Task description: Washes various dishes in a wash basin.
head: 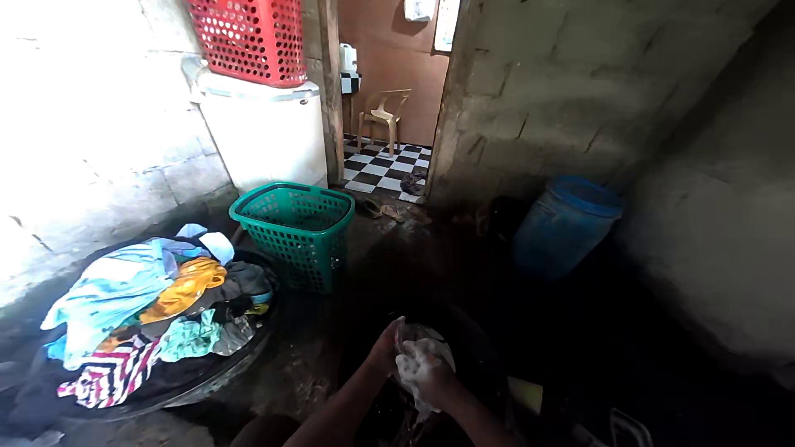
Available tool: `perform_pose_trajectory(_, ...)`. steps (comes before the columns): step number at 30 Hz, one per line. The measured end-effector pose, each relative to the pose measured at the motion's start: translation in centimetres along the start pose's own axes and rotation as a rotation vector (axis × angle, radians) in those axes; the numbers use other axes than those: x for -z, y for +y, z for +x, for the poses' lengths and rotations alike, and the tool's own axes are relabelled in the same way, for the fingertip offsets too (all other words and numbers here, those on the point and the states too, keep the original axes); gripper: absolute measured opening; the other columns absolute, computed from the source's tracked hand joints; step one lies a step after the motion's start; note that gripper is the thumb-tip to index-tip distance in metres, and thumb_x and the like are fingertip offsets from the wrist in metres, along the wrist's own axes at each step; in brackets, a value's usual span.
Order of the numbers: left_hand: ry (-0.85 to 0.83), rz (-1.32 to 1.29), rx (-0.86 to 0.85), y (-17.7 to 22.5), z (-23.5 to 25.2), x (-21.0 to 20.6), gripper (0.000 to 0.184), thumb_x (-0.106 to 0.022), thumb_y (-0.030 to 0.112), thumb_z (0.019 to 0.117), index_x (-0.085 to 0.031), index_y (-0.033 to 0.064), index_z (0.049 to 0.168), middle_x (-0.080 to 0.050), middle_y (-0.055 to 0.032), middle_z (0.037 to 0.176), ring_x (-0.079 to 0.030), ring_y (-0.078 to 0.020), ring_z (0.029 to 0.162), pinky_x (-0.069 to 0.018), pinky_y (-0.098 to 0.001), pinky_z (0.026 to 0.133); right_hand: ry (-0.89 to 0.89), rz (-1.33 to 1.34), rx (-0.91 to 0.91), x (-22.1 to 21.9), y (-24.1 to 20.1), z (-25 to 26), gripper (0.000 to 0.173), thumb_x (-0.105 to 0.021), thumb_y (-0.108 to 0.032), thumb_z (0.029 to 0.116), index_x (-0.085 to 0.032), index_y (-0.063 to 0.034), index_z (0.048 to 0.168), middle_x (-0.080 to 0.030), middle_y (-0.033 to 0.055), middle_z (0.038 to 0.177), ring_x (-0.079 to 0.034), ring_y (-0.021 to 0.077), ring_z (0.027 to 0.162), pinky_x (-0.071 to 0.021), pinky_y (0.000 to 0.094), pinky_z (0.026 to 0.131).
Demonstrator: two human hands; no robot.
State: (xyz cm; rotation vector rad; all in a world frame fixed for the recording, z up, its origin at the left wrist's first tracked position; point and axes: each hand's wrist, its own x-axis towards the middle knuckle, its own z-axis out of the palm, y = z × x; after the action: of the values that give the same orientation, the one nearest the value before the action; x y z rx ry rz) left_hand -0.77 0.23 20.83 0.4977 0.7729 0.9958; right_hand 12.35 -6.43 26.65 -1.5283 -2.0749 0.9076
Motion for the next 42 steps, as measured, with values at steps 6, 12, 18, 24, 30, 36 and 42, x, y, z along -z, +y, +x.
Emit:
perform_pose_trajectory(6, 0.073, 0.034, 0.06, -0.6, 0.2, -0.3, 0.051, -0.024, 0.047, 0.1096, -0.058, 0.0088, 0.115, -0.067, -0.0084, 0.098, -0.066, -0.0204, 0.088, -0.0563, -0.0398, 0.075, 0.532, 0.77, -0.234, 4.8, -1.5, -1.3, 0.039, -0.045, -0.005, 0.1054, -0.049, 0.0046, 0.142, -0.064, 0.0192, 0.124, -0.064, 0.0204, 0.107, -0.0536, 0.0362, 0.093)
perform_pose_trajectory(12, -0.037, 0.006, 0.062, -0.9, -0.4, -1.4, 0.053, -0.02, 0.046, 0.1102, -0.06, 0.0109, 0.105, -0.067, -0.0046, 0.087, -0.067, -0.0168, 0.08, -0.0569, -0.0363, 0.071, 0.576, 0.451, -0.075, 2.4, 0.8, -1.5, 0.054, -0.068, 0.001, 0.0882, -0.051, 0.0108, 0.138, -0.057, 0.0283, 0.134, -0.061, 0.0297, 0.12, -0.0512, 0.0405, 0.103)
perform_pose_trajectory(18, 0.146, 0.172, 0.158, -0.9, 0.5, -0.1, 0.032, -0.047, 0.034, 0.1072, -0.06, 0.0044, 0.104, -0.061, -0.0075, 0.078, -0.061, -0.0181, 0.066, -0.0544, -0.0371, 0.063, 0.141, -0.41, 0.08, -2.3, 2.7, -2.3, 0.036, -0.061, -0.016, 0.0976, -0.069, 0.0043, 0.126, -0.068, 0.0256, 0.125, -0.062, 0.0409, 0.123, -0.046, 0.0541, 0.109)
perform_pose_trajectory(24, 0.135, 0.151, 0.22, -1.0, 0.2, 0.0, 0.038, -0.045, 0.038, 0.1068, -0.061, 0.0042, 0.115, -0.067, -0.0118, 0.09, -0.066, -0.0222, 0.079, -0.0572, -0.042, 0.071, -0.144, -0.284, 0.133, 0.1, 1.7, -1.8, 0.048, -0.063, -0.019, 0.0943, -0.06, 0.0014, 0.138, -0.058, 0.024, 0.142, -0.05, 0.0361, 0.138, -0.0367, 0.0525, 0.118)
perform_pose_trajectory(30, 0.075, 0.106, 0.192, 1.1, -0.9, -1.6, 0.048, -0.028, 0.045, 0.1095, -0.058, 0.0082, 0.11, -0.066, -0.009, 0.09, -0.066, -0.0214, 0.08, -0.0563, -0.0404, 0.071, 0.286, -0.158, 0.146, 2.0, 0.3, -2.6, 0.04, -0.067, -0.011, 0.0957, -0.065, 0.0045, 0.132, -0.059, 0.026, 0.141, -0.061, 0.035, 0.128, -0.0493, 0.0439, 0.109)
perform_pose_trajectory(36, 0.108, 0.178, 0.265, -1.1, -0.6, -1.4, 0.046, -0.037, 0.045, 0.1081, -0.06, 0.0067, 0.119, -0.067, -0.0118, 0.096, -0.066, -0.0242, 0.084, -0.0562, -0.0449, 0.074, 0.632, -0.275, 0.312, -3.9, 2.9, -2.1, 0.02, -0.068, -0.004, 0.0886, -0.075, 0.0082, 0.102, -0.075, 0.0232, 0.1, -0.075, 0.0348, 0.095, -0.0617, 0.0426, 0.086)
perform_pose_trajectory(42, 0.11, 0.267, 0.262, 1.5, -0.4, -0.5, 0.043, -0.041, 0.042, 0.1077, -0.061, 0.0046, 0.114, -0.067, -0.012, 0.094, -0.067, -0.0233, 0.082, -0.0575, -0.0433, 0.074, -0.18, -0.563, 0.132, -0.1, 1.3, -3.3, 0.042, -0.059, -0.027, 0.0997, -0.066, -0.0065, 0.136, -0.066, 0.0209, 0.135, -0.056, 0.0403, 0.133, -0.0358, 0.0593, 0.116)
